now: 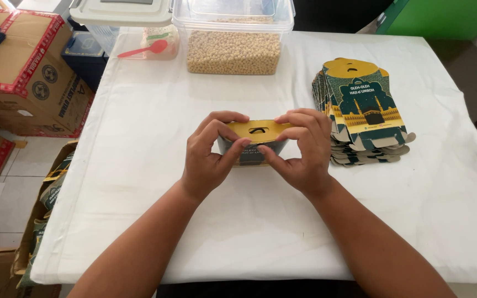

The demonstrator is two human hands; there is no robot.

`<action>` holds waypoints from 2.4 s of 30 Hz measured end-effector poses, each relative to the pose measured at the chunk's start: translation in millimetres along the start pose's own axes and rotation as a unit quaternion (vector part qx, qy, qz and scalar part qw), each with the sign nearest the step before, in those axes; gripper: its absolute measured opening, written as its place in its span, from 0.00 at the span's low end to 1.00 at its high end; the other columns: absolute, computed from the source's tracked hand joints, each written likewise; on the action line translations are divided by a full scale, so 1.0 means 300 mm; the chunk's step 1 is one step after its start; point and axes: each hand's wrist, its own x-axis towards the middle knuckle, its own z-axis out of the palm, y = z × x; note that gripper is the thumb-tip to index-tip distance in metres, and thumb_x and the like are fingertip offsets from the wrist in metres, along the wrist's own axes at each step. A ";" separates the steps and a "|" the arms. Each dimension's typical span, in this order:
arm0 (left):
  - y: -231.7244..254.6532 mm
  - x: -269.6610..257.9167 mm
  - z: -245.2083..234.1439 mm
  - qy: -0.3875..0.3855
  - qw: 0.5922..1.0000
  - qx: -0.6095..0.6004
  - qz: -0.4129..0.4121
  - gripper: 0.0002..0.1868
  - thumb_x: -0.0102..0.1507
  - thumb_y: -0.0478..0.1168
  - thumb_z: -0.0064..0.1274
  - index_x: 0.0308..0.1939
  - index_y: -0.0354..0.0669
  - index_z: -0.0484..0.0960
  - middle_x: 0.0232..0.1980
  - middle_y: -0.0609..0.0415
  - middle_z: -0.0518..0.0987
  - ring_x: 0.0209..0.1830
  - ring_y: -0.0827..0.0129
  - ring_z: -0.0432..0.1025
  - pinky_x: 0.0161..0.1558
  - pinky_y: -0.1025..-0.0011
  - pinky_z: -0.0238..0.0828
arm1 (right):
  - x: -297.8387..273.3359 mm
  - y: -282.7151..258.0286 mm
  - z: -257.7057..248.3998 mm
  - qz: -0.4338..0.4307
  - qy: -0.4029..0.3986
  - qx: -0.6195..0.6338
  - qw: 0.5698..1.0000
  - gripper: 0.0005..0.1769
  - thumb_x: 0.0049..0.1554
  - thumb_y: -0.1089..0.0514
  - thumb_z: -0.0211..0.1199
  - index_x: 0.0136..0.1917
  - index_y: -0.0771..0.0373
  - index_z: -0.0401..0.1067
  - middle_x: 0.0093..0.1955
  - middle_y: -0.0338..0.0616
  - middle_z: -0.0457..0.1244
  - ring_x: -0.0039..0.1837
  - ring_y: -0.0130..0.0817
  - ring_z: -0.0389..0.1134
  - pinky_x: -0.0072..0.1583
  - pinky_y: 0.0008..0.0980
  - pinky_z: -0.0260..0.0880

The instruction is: The person is folding flat-packed cardboard boxes into their final assembled shape.

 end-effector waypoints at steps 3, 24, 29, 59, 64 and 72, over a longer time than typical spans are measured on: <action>0.010 0.007 -0.002 -0.006 1.000 -0.002 0.003 0.10 0.65 0.38 0.61 0.33 0.39 0.77 0.49 0.43 0.82 0.51 0.51 0.79 0.50 0.63 0.79 | -0.004 0.000 0.003 -0.032 -0.027 -0.066 0.997 0.28 0.56 0.37 0.72 0.62 0.55 0.76 0.68 0.49 0.64 0.69 0.51 0.61 0.68 0.52 0.53; -0.004 0.024 -0.064 -0.179 0.894 -0.235 -0.336 0.40 0.60 0.52 0.56 0.73 0.44 0.62 0.63 0.47 0.73 0.68 0.60 0.64 0.70 0.58 0.58 | -0.057 0.095 0.058 0.353 -0.132 0.435 0.818 0.47 0.50 0.32 0.51 0.70 0.70 0.63 0.63 0.58 0.63 0.67 0.44 0.65 0.69 0.41 0.61; 0.008 0.053 -0.071 -0.217 0.867 -0.215 -0.394 0.50 0.52 0.62 0.59 0.73 0.45 0.62 0.65 0.39 0.72 0.68 0.47 0.66 0.67 0.52 0.63 | -0.070 0.123 0.070 0.376 -0.183 0.459 0.784 0.56 0.44 0.24 0.52 0.71 0.69 0.64 0.62 0.57 0.64 0.64 0.42 0.65 0.67 0.38 0.62; -0.124 -0.002 -0.016 -0.157 0.902 -0.133 -0.380 0.45 0.63 0.36 0.62 0.76 0.31 0.52 0.72 0.30 0.67 0.75 0.43 0.60 0.74 0.52 0.58 | -0.095 0.121 0.060 0.574 -0.124 0.272 0.763 0.39 0.69 0.37 0.47 0.79 0.68 0.52 0.76 0.64 0.54 0.79 0.52 0.52 0.78 0.53 0.48; -0.185 -0.067 -0.061 -0.160 0.928 -0.093 -0.325 0.54 0.56 0.36 0.71 0.78 0.37 0.51 0.67 0.31 0.71 0.69 0.43 0.68 0.70 0.54 0.66 | -0.236 0.252 0.077 0.518 -0.106 0.256 0.809 0.32 0.72 0.42 0.46 0.77 0.66 0.59 0.74 0.60 0.58 0.77 0.46 0.56 0.79 0.49 0.49; -0.274 -0.247 -0.519 0.037 0.949 -0.049 -0.308 0.60 0.61 0.32 0.61 0.81 0.61 0.30 0.64 0.42 0.68 0.42 0.74 0.77 0.45 0.73 0.78 | -0.195 0.265 0.115 0.423 -0.185 0.370 0.806 0.34 0.74 0.41 0.34 0.64 0.73 0.67 0.60 0.62 0.66 0.62 0.46 0.68 0.69 0.38 0.67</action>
